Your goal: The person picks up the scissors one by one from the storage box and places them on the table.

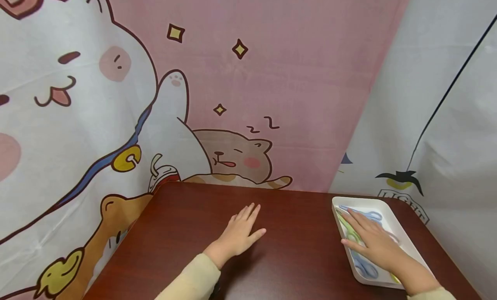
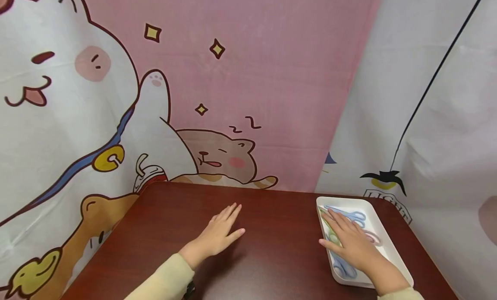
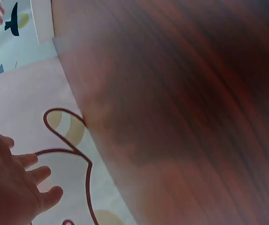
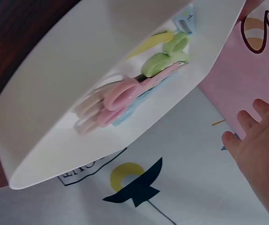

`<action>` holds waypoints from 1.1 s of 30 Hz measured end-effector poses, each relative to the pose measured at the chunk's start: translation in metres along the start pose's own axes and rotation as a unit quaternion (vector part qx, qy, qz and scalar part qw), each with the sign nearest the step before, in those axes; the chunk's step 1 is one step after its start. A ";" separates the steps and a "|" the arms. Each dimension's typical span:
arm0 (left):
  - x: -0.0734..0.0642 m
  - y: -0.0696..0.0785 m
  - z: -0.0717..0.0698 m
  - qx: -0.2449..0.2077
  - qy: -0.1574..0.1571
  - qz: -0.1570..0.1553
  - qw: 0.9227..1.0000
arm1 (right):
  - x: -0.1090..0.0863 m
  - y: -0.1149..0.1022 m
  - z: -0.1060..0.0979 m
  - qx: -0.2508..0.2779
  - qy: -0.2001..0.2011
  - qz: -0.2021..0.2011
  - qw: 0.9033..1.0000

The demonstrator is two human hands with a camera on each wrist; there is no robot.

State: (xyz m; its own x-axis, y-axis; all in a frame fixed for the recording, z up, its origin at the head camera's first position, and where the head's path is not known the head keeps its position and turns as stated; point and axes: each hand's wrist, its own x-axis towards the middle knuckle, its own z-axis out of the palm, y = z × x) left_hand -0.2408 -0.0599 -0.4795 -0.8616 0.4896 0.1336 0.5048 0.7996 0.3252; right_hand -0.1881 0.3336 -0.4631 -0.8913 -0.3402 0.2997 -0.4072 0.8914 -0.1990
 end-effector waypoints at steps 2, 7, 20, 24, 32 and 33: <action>0.003 0.007 0.005 -0.020 -0.002 -0.002 1.000 | -0.003 0.004 0.000 -0.004 0.002 0.005 1.000; 0.013 0.025 0.016 -0.085 -0.011 -0.013 0.996 | -0.010 0.013 0.000 -0.007 0.017 0.018 1.000; 0.032 0.082 0.047 -0.291 -0.002 -0.066 0.955 | -0.030 0.046 -0.007 0.015 -0.041 0.113 0.993; 0.035 0.100 0.056 -0.346 -0.001 -0.083 0.935 | -0.036 0.059 -0.010 0.012 -0.090 0.171 0.981; 0.043 0.137 0.076 -0.448 0.032 -0.137 0.883 | -0.054 0.085 -0.009 0.026 -0.121 0.245 0.962; 0.044 0.142 0.079 -0.457 0.037 -0.143 0.877 | -0.056 0.087 -0.009 0.030 -0.122 0.249 0.960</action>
State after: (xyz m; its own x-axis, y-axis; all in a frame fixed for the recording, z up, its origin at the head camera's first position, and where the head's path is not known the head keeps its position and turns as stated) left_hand -0.2030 0.1022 -0.5013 -0.9645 0.2627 -0.0264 0.0433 0.2559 0.9657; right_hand -0.1724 0.4330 -0.4889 -0.9956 0.0581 -0.0731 0.0784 0.9456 -0.3157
